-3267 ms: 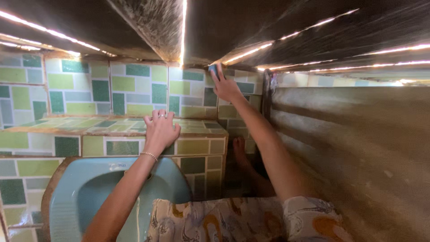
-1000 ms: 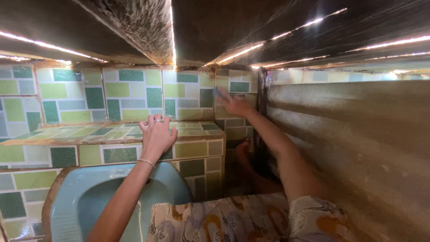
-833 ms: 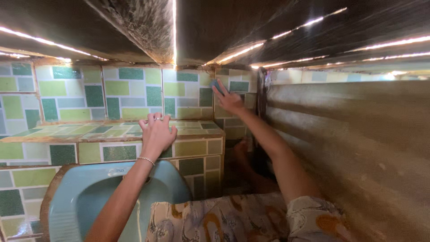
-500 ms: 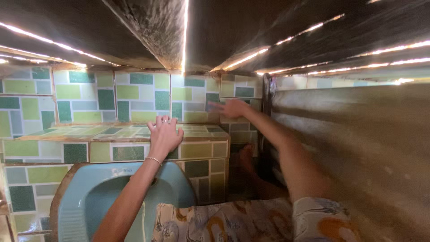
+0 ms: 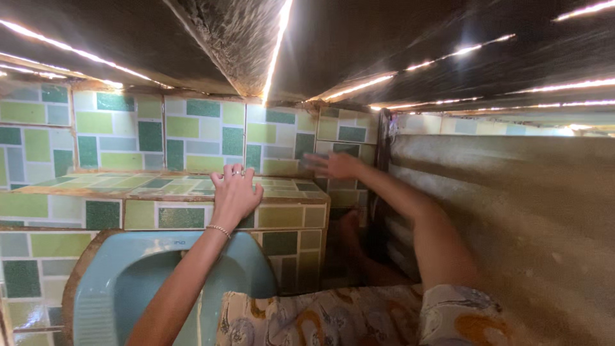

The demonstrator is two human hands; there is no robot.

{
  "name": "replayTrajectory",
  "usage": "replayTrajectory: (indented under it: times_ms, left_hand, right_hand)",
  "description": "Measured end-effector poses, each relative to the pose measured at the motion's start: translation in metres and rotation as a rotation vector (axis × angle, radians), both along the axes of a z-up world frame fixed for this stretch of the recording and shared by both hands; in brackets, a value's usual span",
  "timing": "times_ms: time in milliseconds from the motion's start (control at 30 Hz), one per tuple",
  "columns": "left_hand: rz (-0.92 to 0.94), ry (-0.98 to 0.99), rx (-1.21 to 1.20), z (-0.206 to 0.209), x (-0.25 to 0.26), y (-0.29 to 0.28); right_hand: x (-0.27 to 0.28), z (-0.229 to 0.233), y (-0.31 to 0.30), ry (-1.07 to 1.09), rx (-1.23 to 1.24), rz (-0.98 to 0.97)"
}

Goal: The person scrubs the green and white tiled wall and the rim of a squat toilet using a blue sponge. They repeatedly scoop water from a pink plastic jug and pour it over the tiles to rinse the surface.

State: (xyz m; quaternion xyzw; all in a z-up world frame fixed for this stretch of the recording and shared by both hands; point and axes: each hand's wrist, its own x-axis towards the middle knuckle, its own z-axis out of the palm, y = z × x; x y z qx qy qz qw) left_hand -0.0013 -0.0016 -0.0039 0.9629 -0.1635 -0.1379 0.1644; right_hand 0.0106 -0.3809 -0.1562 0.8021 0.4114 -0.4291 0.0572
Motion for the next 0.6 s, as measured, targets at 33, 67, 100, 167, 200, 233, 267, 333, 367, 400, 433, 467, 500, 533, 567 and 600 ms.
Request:
replayTrajectory:
  times_ms: [33, 67, 100, 167, 200, 233, 267, 333, 367, 400, 433, 467, 500, 533, 567, 600]
  left_hand:
    - [0.003, 0.002, 0.0, 0.0, 0.0, 0.0]
    - [0.006, 0.004, 0.001, 0.0, -0.001, 0.0]
    - [0.005, 0.007, -0.001, 0.001, -0.001, -0.001]
    - [0.004, 0.015, -0.009, 0.002, 0.0, -0.001]
    - [0.002, 0.017, -0.014, 0.002, 0.001, -0.002]
    - [0.004, 0.013, -0.018, 0.002, 0.001, -0.002]
    - [0.006, 0.009, -0.022, 0.002, 0.002, -0.002]
    - [0.005, 0.007, -0.02, 0.002, -0.001, 0.001]
    - [0.004, 0.004, -0.018, 0.001, -0.001, 0.001]
    - [0.003, 0.001, -0.015, 0.001, -0.001, 0.0]
    - [0.003, -0.01, -0.02, 0.0, -0.001, 0.0]
    - [0.004, -0.021, -0.025, 0.0, -0.001, -0.001]
    - [0.004, -0.029, -0.027, 0.0, -0.002, 0.0]
    - [0.004, -0.017, -0.023, -0.001, -0.002, 0.002]
    - [0.008, -0.009, -0.024, -0.003, -0.002, 0.0]
    - [0.011, -0.001, -0.024, -0.005, -0.001, 0.0]
  right_hand:
    - [0.015, -0.002, 0.001, -0.042, 0.084, -0.078]
    - [0.034, -0.005, 0.006, -0.082, 0.169, -0.155]
    - [0.045, -0.006, 0.008, -0.123, 0.252, -0.236]
    - [0.066, -0.004, 0.015, -0.21, 0.093, -0.308]
    - [0.076, -0.004, 0.02, -0.194, 0.079, -0.421]
    - [0.082, -0.004, 0.026, -0.173, 0.065, -0.534]
    - [0.086, -0.003, 0.031, -0.151, 0.05, -0.647]
    - [0.078, -0.003, 0.044, -0.195, 0.217, -0.602]
    - [0.072, -0.002, 0.047, -0.218, 0.3, -0.575]
    - [0.064, 0.0, 0.05, -0.118, 0.315, -0.544]
    - [0.053, 0.002, 0.051, -0.02, 0.332, -0.512]
    - [0.042, 0.003, 0.051, 0.078, 0.347, -0.478]
    - [0.026, 0.004, 0.051, 0.056, 0.231, -0.353]
    - [0.011, 0.006, 0.049, 0.034, 0.115, -0.227]
    - [0.003, 0.006, 0.045, 0.007, -0.003, -0.097]
    - [0.0, 0.004, 0.043, 0.024, 0.046, -0.113]
